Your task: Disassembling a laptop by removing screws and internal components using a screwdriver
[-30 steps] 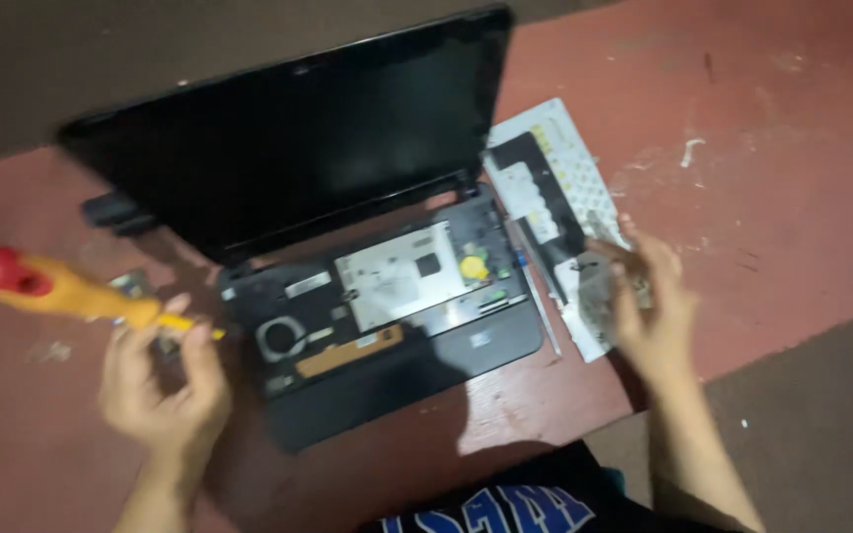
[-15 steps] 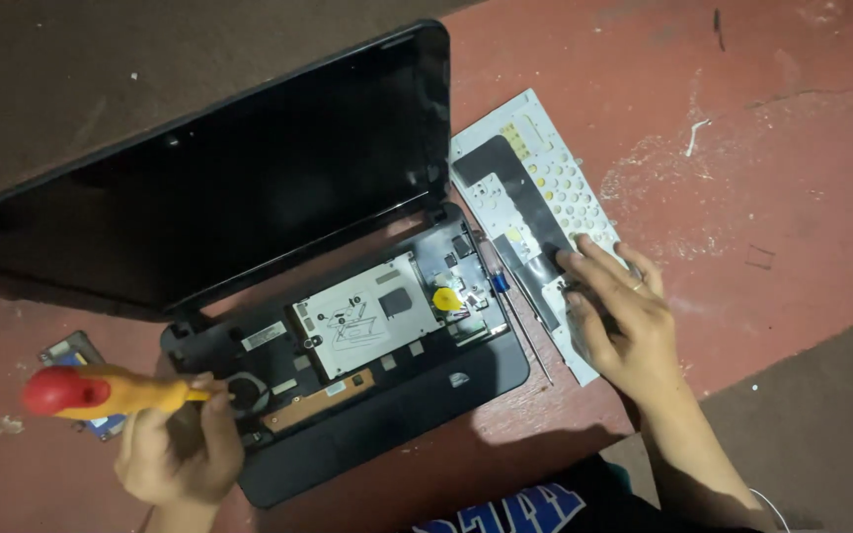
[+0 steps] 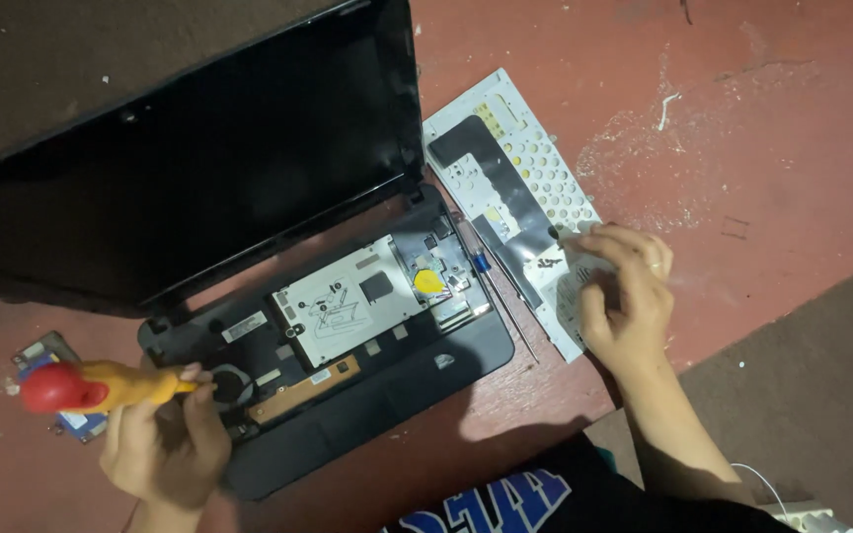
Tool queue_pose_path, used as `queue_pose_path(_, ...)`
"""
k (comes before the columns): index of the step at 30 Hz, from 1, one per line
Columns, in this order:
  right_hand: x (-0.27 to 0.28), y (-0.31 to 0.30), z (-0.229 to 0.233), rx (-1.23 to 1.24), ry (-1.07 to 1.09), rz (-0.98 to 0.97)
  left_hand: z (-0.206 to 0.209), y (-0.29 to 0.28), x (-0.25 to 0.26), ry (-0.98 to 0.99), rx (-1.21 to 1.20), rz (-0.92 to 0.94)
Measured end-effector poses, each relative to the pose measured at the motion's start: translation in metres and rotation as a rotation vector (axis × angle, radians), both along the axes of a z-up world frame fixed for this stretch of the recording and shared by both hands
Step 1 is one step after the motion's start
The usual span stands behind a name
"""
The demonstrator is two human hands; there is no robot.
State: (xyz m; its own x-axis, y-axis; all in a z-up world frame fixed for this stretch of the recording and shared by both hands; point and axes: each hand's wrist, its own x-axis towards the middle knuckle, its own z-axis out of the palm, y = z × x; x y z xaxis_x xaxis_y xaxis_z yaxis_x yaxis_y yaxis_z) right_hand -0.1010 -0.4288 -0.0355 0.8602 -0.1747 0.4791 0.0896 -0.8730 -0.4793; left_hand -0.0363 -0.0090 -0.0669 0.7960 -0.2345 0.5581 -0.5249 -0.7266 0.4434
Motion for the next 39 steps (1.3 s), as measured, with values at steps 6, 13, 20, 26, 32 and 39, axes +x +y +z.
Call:
queue_pose_path(6,-0.002,0.002,0.005,0.132,-0.029,0.011,0.008,-0.008,0.008,0.002,-0.106,-0.095)
queue_pose_path(13,-0.002,0.001,0.002,0.106,0.064,0.006,0.013,-0.013,0.010,0.006,-0.163,-0.162)
queue_pose_path(20,-0.002,-0.004,-0.002,0.240,-0.087,-0.038,0.008,-0.008,0.008,-0.002,-0.127,-0.135)
queue_pose_path(26,0.004,-0.002,0.003,0.097,0.041,0.009,0.015,-0.009,0.001,0.017,-0.053,-0.103)
queue_pose_path(32,-0.001,0.001,0.006,0.137,0.031,0.015,0.020,-0.012,0.000,-0.021,-0.087,-0.184)
queue_pose_path(39,0.001,0.001,0.007,0.135,0.047,0.028,0.016,-0.010,-0.002,-0.026,-0.028,-0.128)
